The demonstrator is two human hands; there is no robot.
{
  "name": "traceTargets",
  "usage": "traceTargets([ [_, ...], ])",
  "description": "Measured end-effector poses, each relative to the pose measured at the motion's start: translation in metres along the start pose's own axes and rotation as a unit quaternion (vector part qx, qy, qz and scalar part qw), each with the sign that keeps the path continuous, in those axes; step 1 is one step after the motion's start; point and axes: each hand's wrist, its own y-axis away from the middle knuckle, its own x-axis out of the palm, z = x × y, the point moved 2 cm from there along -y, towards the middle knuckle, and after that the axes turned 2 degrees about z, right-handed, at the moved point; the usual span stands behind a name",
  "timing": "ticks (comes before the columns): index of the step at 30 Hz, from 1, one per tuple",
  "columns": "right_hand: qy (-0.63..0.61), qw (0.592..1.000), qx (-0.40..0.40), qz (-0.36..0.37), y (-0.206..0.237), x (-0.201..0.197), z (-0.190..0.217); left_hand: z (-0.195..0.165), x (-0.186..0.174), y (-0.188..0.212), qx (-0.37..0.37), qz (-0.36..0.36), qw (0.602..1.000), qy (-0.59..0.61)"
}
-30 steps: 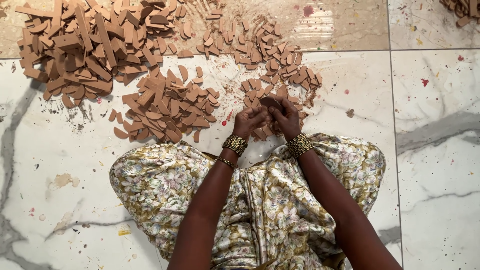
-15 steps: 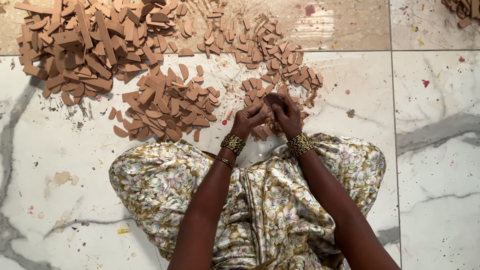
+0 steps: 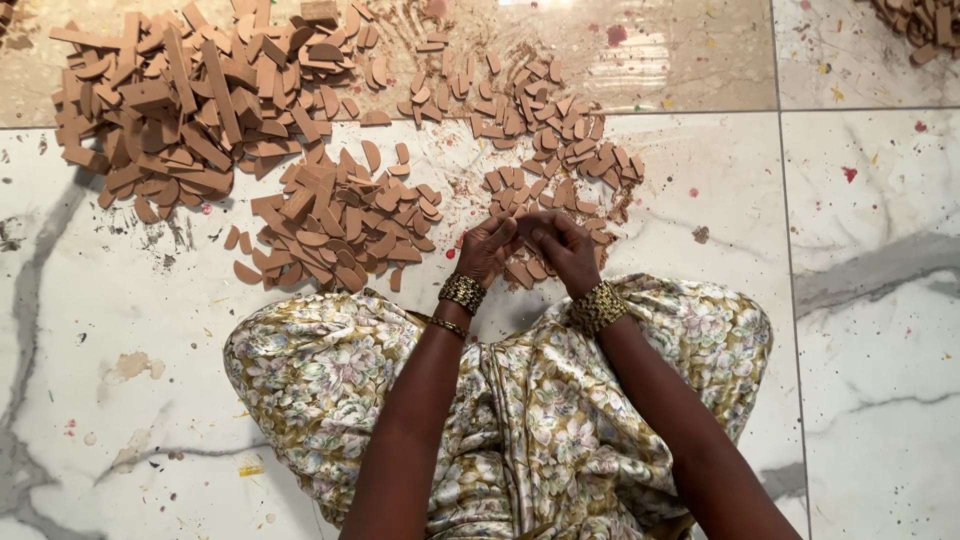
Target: The person sits on a tiled floor among large piles of small brown cut pieces and sorts through them by hand, picking up individual pieces, turning them over, and placing them into separate groupings on the floor.
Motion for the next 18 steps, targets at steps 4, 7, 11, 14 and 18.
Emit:
traceTargets([
  [4, -0.043, 0.992, 0.083, -0.082, 0.001, 0.001, -0.004, -0.001, 0.004, 0.003, -0.012, 0.02, 0.999, -0.022],
  [7, 0.01, 0.993, 0.107, -0.05, 0.003, 0.001, -0.006, -0.005, 0.006, 0.004, -0.007, 0.014, 1.0, 0.008],
  [11, -0.066, 0.992, 0.067, -0.084, 0.001, -0.01, -0.004, -0.004, 0.004, 0.004, -0.023, 0.012, 1.0, -0.006],
  [14, -0.122, 0.983, 0.068, -0.119, 0.001, -0.016, -0.004, 0.0, 0.001, 0.001, -0.013, -0.027, 0.997, -0.072],
  [18, -0.124, 0.986, 0.068, -0.084, 0.003, -0.01, -0.006, 0.004, 0.002, -0.001, 0.019, -0.053, 0.987, -0.15],
])
